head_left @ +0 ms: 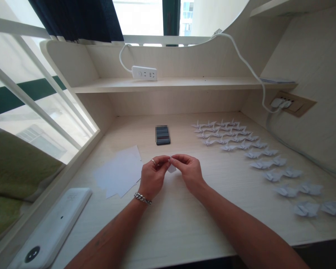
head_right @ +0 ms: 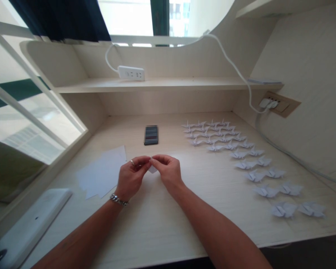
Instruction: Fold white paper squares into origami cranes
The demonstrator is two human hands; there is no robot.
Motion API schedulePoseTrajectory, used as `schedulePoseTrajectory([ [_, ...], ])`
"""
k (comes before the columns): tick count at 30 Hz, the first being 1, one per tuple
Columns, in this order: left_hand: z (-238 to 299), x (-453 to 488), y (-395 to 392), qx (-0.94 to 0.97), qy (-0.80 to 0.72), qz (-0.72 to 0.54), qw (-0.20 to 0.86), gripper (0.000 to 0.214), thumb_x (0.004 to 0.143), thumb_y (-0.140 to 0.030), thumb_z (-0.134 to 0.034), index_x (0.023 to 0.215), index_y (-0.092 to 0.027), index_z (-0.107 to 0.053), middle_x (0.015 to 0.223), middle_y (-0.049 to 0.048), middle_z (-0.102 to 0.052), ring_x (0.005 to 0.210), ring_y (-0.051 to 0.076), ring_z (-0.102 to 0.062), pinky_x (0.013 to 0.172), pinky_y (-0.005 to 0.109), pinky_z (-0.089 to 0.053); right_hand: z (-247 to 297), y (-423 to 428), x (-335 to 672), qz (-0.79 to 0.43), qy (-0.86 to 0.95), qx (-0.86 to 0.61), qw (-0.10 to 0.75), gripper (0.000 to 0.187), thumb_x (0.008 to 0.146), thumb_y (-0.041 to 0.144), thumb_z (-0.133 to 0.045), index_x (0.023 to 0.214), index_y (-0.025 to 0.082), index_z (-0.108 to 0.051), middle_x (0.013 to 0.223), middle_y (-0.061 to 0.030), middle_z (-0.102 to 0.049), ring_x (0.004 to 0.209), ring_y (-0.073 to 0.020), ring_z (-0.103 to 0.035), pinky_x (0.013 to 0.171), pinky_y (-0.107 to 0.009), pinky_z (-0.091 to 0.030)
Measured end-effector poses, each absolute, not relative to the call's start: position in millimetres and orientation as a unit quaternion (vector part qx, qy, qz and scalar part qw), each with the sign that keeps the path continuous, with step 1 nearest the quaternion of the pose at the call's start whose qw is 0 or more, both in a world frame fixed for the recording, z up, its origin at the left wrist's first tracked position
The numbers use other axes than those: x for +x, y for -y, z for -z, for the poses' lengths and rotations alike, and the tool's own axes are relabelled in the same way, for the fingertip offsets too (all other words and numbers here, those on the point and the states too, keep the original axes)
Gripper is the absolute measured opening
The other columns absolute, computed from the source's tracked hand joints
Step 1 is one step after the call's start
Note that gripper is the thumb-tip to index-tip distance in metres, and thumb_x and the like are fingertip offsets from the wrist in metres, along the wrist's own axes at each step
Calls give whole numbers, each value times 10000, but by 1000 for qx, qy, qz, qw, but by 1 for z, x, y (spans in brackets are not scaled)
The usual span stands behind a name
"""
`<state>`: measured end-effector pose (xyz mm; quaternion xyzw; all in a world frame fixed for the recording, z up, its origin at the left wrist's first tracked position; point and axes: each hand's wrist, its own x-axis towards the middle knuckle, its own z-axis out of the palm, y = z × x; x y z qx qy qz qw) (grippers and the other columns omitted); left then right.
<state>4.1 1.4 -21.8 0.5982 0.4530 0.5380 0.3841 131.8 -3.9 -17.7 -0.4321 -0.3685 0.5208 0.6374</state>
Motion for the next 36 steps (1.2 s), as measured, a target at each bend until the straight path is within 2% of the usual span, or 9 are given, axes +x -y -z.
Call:
schedulePoseTrajectory([
  [5, 24, 3, -1, 617, -452, -525, 373, 218, 766, -290, -688, 947, -169, -699, 864, 52, -718, 767, 174, -672, 725, 285, -542, 17, 3, 133, -519, 375, -434, 634, 207, 591, 258, -798, 757, 155, -730, 722, -27, -720, 671, -154, -635, 674, -294, -509],
  [10, 23, 2, -2, 618, -437, -523, 392, 308, 769, -251, -680, 1062, -186, -610, 824, 31, -686, 757, 161, -665, 729, 292, -540, 21, 0, 136, -515, 391, -412, 642, 213, 595, 239, -795, 766, 165, -694, 744, -18, -710, 706, -149, -641, 698, -288, -509],
  [21, 21, 2, -1, 620, -434, -507, 411, 274, 749, -223, -692, 997, -164, -592, 816, 40, -676, 772, 162, -661, 738, 296, -530, 23, -4, 143, -498, 435, -399, 636, 221, 610, 225, -777, 707, 178, -585, 703, -1, -657, 669, -143, -614, 660, -283, -491],
  [26, 21, 2, 0, 621, -434, -492, 429, 290, 745, -219, -692, 1009, -163, -585, 802, 38, -683, 769, 163, -660, 725, 295, -520, 22, -5, 148, -501, 477, -411, 594, 250, 636, 216, -755, 816, 179, -586, 721, 11, -641, 689, -136, -609, 672, -275, -481],
  [30, 21, 2, 1, 619, -424, -475, 460, 293, 739, -213, -693, 1004, -157, -580, 799, 36, -683, 760, 158, -656, 708, 284, -511, 19, -5, 150, -505, 477, -409, 592, 231, 609, 213, -760, 715, 173, -559, 668, 27, -606, 628, -115, -566, 620, -250, -451],
  [36, 21, 0, -2, 611, -419, -469, 481, 298, 726, -216, -700, 991, -158, -577, 771, 28, -673, 739, 153, -650, 690, 275, -502, 18, -4, 149, -510, 504, -425, 553, 311, 660, 257, -724, 935, 175, -606, 673, 18, -631, 623, -129, -581, 619, -263, -450],
])
